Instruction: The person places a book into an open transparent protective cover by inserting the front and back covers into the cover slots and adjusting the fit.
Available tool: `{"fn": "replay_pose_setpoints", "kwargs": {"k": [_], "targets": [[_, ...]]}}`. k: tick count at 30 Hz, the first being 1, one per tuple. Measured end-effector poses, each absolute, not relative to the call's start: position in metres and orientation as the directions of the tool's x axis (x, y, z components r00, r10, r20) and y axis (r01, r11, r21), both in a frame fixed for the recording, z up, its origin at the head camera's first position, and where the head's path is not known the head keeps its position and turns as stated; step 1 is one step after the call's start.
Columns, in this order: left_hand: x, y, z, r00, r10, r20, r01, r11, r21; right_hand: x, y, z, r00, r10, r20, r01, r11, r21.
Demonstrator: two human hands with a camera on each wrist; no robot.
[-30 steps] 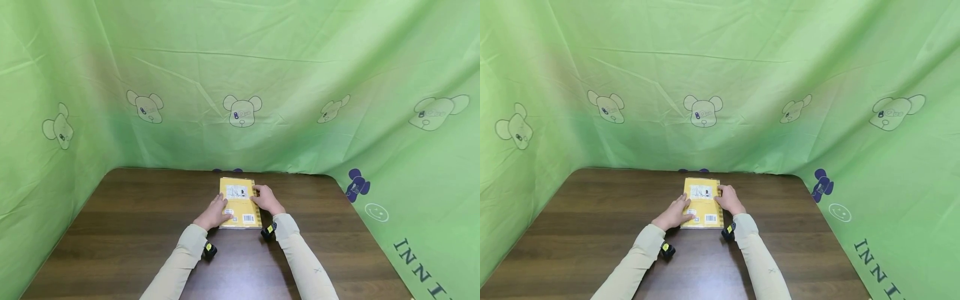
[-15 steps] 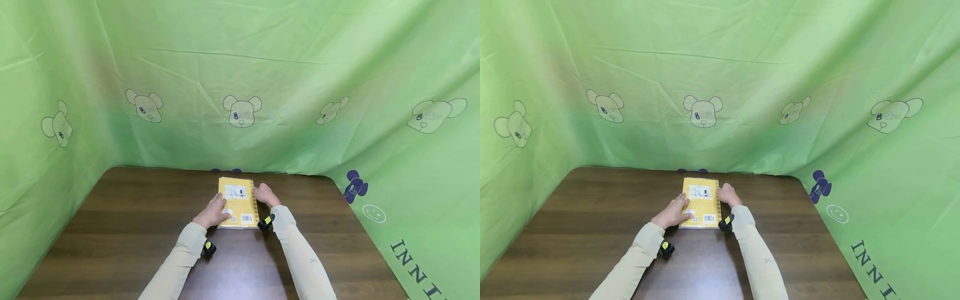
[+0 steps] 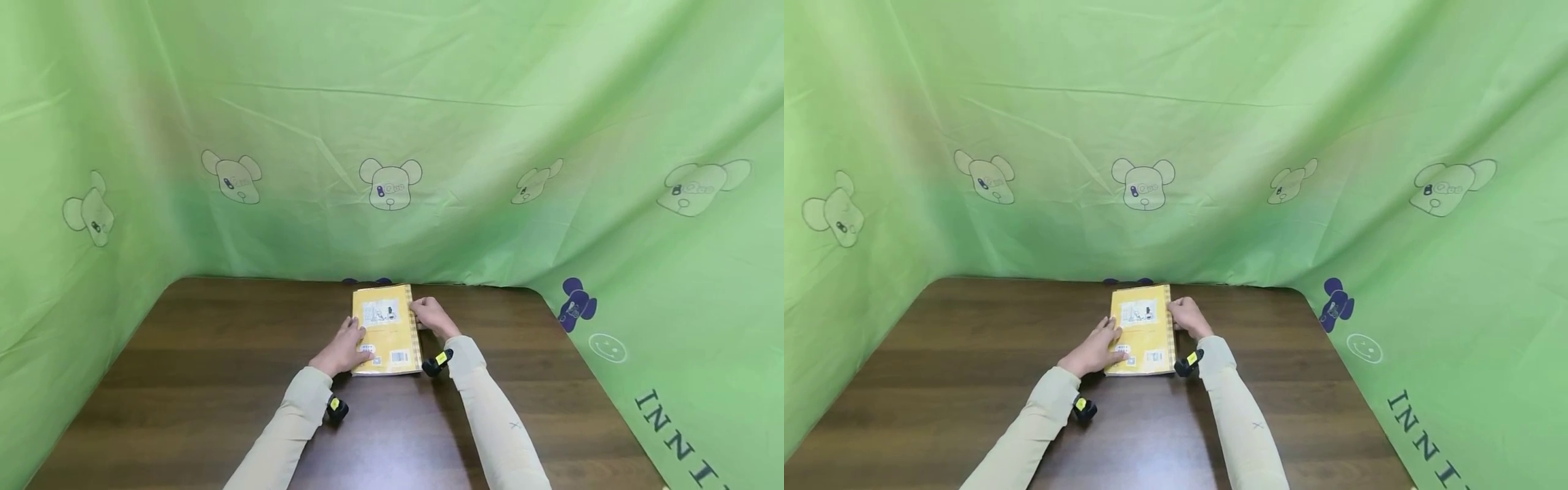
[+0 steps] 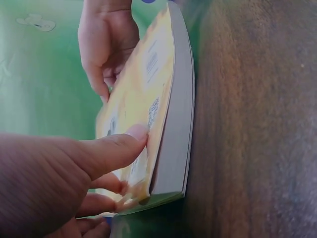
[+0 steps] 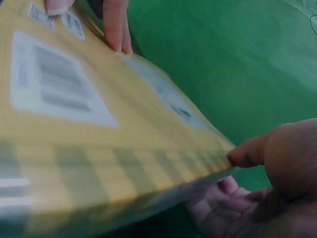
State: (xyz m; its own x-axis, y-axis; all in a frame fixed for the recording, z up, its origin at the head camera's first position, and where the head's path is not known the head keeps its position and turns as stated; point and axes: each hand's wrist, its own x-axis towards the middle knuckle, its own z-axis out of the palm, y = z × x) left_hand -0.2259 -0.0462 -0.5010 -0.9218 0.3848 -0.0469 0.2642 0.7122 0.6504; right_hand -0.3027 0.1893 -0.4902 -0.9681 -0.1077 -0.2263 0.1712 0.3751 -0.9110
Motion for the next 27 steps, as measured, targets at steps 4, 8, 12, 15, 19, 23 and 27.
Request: {"fn": "replay_pose_setpoints", "kwargs": {"k": [4, 8, 12, 15, 19, 23, 27], "targets": [[-0.223, -0.047, -0.5, -0.93, 0.368, -0.012, 0.282, 0.732, 0.621, -0.302, 0.188, -0.49, -0.976, -0.127, -0.175, 0.124, 0.336, -0.934], [-0.221, -0.042, -0.496, -0.935, 0.347, 0.074, 0.325, 0.753, 0.571, -0.301, 0.188, -0.487, -0.982, -0.147, -0.119, 0.075, 0.277, -0.958], [-0.215, -0.029, -0.487, -0.928, 0.343, 0.148, 0.365, 0.753, 0.547, -0.299, 0.187, -0.481, -0.985, -0.16, -0.062, 0.022, 0.24, -0.97], [-0.21, -0.017, -0.477, -0.912, 0.351, 0.214, 0.409, 0.717, 0.565, -0.299, 0.183, -0.476, -0.987, -0.157, -0.018, -0.018, 0.225, -0.974], [-0.204, 0.0, -0.465, -0.904, 0.314, 0.291, 0.427, 0.688, 0.586, -0.297, 0.176, -0.467, -0.989, -0.147, 0.025, -0.055, 0.203, -0.978], [-0.197, 0.013, -0.453, -0.929, 0.234, 0.287, 0.365, 0.706, 0.607, -0.292, 0.172, -0.458, -0.986, -0.163, 0.044, -0.073, 0.175, -0.982], [-0.19, 0.021, -0.444, -0.946, 0.151, 0.286, 0.303, 0.724, 0.619, -0.283, 0.169, -0.447, -0.985, -0.166, 0.054, -0.08, 0.149, -0.986]]}}
